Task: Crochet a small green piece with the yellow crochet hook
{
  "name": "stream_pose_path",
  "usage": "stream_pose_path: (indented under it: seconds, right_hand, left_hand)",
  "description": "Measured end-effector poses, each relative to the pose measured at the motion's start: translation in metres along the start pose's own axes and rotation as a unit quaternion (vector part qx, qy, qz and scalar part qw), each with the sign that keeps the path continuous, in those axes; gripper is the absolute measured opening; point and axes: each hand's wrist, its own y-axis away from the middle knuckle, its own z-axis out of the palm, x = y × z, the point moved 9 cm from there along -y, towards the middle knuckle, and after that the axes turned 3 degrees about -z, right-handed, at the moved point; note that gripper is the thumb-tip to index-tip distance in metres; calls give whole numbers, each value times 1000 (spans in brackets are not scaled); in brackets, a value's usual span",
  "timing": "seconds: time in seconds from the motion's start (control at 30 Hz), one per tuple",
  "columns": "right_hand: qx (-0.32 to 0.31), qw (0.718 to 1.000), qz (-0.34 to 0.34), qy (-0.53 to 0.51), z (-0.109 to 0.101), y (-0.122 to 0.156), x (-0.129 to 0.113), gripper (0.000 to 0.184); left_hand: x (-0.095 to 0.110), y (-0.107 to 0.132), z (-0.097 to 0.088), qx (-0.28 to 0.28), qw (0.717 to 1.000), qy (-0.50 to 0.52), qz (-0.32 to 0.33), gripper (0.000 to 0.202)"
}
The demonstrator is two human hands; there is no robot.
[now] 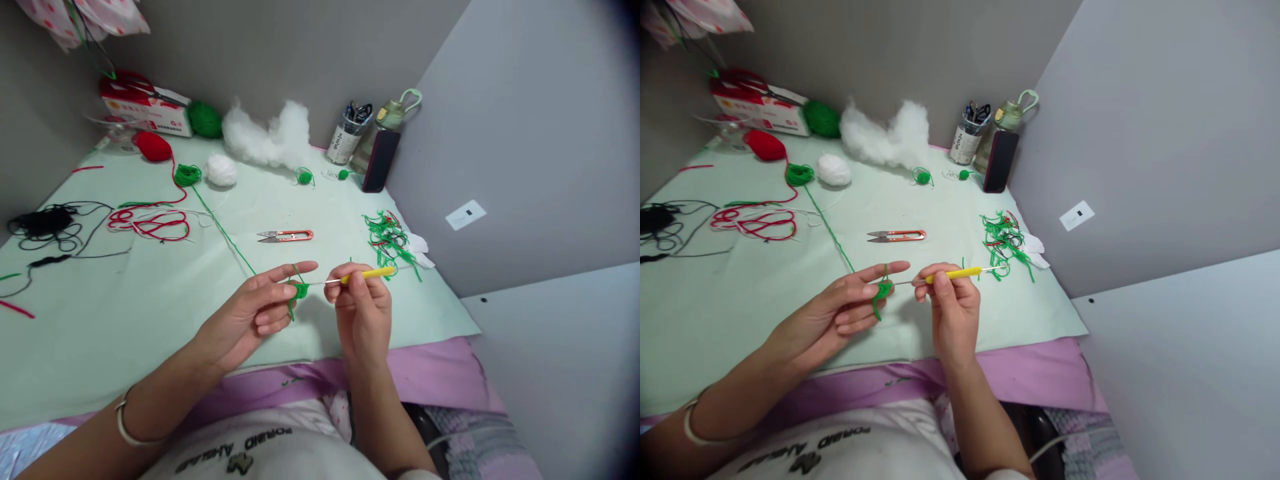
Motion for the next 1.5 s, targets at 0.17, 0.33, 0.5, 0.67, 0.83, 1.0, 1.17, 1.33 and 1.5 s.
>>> stream_pose_path:
  seconds: [0.17,0.33,0.5,0.67,0.83,1.0,1.17,1.33,1.5]
  right_hand:
    - [-15,999,38,-7,5,2,7,21]
    - [-46,989,-87,114,19,13,-15,14]
    - [-45,995,-46,73,15,11,-9,21]
    - [-57,996,-35,66,15,10,-11,24]
    - [-89,959,-177,202,24,22,-38,22]
    - [-139,855,-311,391,40,42,-40,36]
    - [-70,906,-278,311,27,33,-40,29]
    - [-49,973,-162,154,22,15,-29,19]
    - [-85,915,-275,284,35,27,-39,25]
  left_hand:
    - [8,0,-2,28,996,-60,66,32]
    - [15,5,-4,80,974,-162,140,36]
    - [17,8,-8,82,973,-174,128,40]
    - [20,9,-9,76,972,-180,130,35]
    - [28,15,-7,140,940,-257,174,34]
    - [26,15,-5,152,949,-203,186,43]
    - [3,0,-5,50,997,-35,57,38]
    - [12,3,-2,51,990,-78,110,36]
    - [13,5,0,68,982,-101,141,36]
